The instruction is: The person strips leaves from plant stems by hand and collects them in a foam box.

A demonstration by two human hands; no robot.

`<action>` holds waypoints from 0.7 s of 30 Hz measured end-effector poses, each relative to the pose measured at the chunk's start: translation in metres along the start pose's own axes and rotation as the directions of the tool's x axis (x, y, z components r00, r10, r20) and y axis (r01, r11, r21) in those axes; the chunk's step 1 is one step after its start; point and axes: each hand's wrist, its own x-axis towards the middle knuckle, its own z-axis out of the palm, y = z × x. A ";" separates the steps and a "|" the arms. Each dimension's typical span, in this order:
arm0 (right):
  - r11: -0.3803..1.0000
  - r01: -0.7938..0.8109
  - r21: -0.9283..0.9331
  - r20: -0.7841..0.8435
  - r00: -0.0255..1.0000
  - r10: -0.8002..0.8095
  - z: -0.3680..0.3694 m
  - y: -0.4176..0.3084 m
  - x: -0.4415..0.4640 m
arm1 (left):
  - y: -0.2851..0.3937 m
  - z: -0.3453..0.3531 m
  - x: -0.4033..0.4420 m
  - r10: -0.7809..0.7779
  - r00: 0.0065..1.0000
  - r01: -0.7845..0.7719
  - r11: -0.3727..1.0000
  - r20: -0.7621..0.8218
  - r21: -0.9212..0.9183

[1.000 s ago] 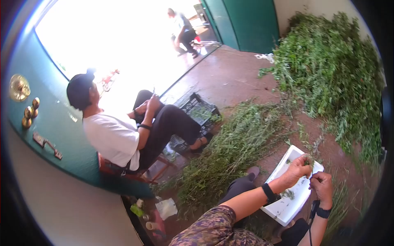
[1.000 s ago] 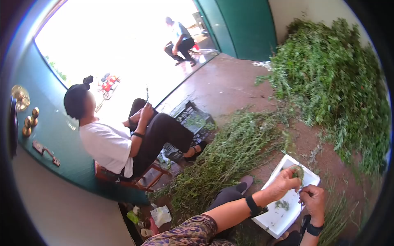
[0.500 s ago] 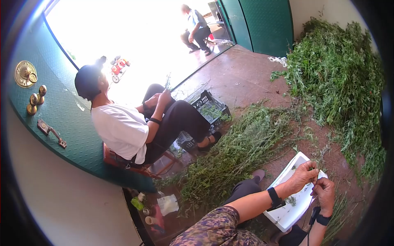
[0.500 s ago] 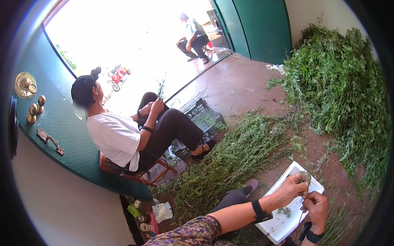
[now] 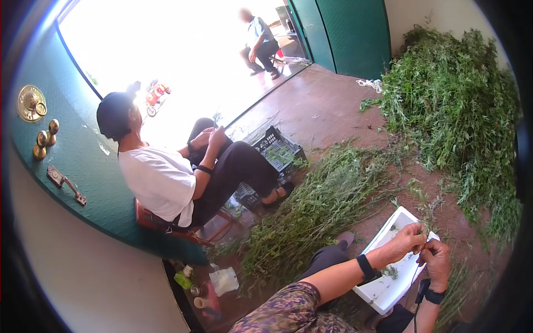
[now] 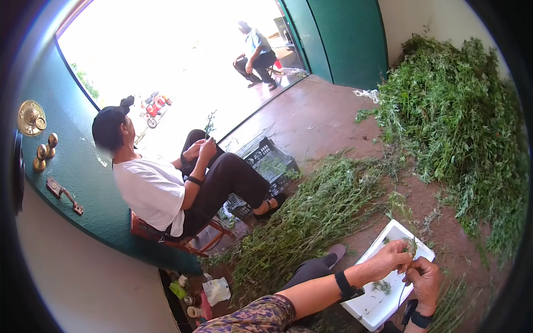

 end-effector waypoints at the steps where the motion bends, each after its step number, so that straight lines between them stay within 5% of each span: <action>1: 1.000 -0.002 -0.016 0.001 1.000 0.003 0.000 0.000 -0.001 | 0.000 0.001 0.000 -0.001 1.000 0.001 1.000 -0.012 -0.009; 10: 0.997 0.036 -0.064 -0.037 0.999 -0.039 -0.005 -0.007 -0.006 | 0.000 0.005 -0.002 -0.004 1.000 0.005 0.997 -0.016 0.073; 13: 0.978 0.051 -0.200 -0.089 0.994 -0.070 0.000 -0.016 -0.008 | -0.006 0.003 0.002 -0.040 0.999 0.040 0.998 0.004 -0.039; 14: 0.893 0.145 -0.425 -0.060 0.980 -0.188 0.005 -0.030 -0.006 | -0.005 0.004 0.001 -0.033 0.999 0.033 0.999 -0.037 -0.011; 16: 0.831 0.153 -0.534 -0.014 0.982 -0.190 -0.002 -0.026 -0.006 | -0.016 -0.006 0.006 -0.070 0.995 0.072 0.997 -0.074 0.027; 19: 0.935 0.041 -0.352 -0.063 0.996 -0.067 -0.006 -0.030 -0.010 | -0.015 0.003 0.000 -0.130 0.991 0.129 0.991 -0.042 -0.025; 21: 0.997 -0.039 -0.064 -0.054 0.998 0.035 -0.012 -0.017 -0.009 | -0.006 0.009 -0.002 -0.167 0.985 0.164 0.984 -0.042 -0.071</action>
